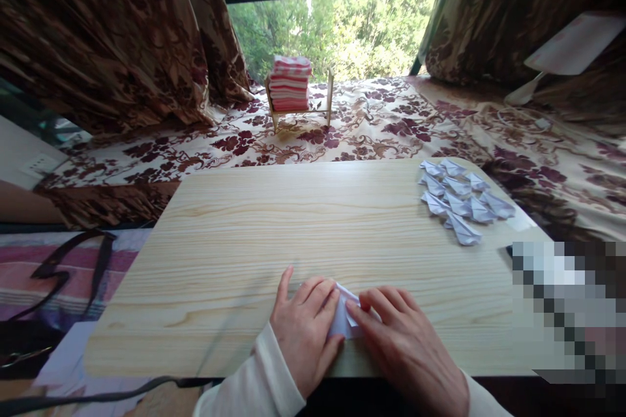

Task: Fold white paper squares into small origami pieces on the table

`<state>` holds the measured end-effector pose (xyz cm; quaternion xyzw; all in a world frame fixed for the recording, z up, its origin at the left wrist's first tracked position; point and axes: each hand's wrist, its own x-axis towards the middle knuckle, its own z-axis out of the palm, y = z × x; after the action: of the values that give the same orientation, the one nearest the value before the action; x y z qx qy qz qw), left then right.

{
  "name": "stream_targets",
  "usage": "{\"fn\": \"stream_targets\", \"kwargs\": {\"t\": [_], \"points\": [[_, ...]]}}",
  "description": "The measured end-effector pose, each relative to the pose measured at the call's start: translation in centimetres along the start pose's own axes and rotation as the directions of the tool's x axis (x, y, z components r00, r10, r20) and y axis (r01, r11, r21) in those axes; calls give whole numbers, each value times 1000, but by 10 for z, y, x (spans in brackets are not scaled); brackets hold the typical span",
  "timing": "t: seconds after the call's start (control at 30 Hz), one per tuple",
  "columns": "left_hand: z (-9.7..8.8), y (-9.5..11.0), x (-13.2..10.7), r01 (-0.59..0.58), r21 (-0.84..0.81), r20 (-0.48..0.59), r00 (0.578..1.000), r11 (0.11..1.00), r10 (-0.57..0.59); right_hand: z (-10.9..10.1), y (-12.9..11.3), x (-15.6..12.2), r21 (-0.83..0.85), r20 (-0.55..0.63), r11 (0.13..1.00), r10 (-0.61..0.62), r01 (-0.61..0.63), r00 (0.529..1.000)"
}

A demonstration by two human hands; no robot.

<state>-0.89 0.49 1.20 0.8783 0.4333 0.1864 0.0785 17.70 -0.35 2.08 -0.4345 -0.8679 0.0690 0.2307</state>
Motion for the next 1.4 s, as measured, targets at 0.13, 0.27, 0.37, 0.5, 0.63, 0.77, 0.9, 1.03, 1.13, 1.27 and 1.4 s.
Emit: {"fn": "stream_targets", "kwargs": {"t": [0.13, 0.27, 0.37, 0.5, 0.63, 0.77, 0.9, 1.03, 1.13, 1.27, 1.4], "points": [[-2, 3, -2, 0, 16, 16, 1000, 1000, -1, -1, 2, 0, -8, 22, 1000, 8, -8, 1000], [-2, 4, -3, 12, 21, 30, 999, 1000, -12, -1, 3, 1, -17, 18, 1000, 2, -2, 1000], [-2, 4, -4, 24, 12, 37, 999, 1000, -24, 0, 6, 1, -17, 20, 1000, 3, -3, 1000], [-3, 4, -4, 30, 10, 56, 998, 1000, -30, 1, 8, 0, 3, 29, 1000, 24, -24, 999], [-4, 4, -3, 31, 11, 67, 997, 999, -31, 1, 9, 0, 36, 40, 999, 33, -35, 999], [-3, 4, -3, 31, 17, 59, 998, 999, -32, 0, 11, 0, 60, 53, 998, 27, -30, 998], [-3, 3, -4, 19, 29, 65, 998, 999, -21, -3, 15, 3, 61, 47, 998, 22, -25, 999], [-4, 2, -4, 12, 36, 66, 998, 999, -14, -5, 17, 5, 67, 37, 997, 26, -28, 999], [-4, 2, -3, 18, 35, 76, 997, 999, -21, -5, 17, 4, 71, 55, 997, 25, -29, 998], [-3, 3, -3, 24, 27, 78, 997, 999, -26, -5, 16, 1, 53, 69, 998, 16, -20, 997], [-3, 4, -4, 24, 23, 74, 997, 999, -26, -5, 13, 0, 47, 63, 999, 6, -9, 998]]}}
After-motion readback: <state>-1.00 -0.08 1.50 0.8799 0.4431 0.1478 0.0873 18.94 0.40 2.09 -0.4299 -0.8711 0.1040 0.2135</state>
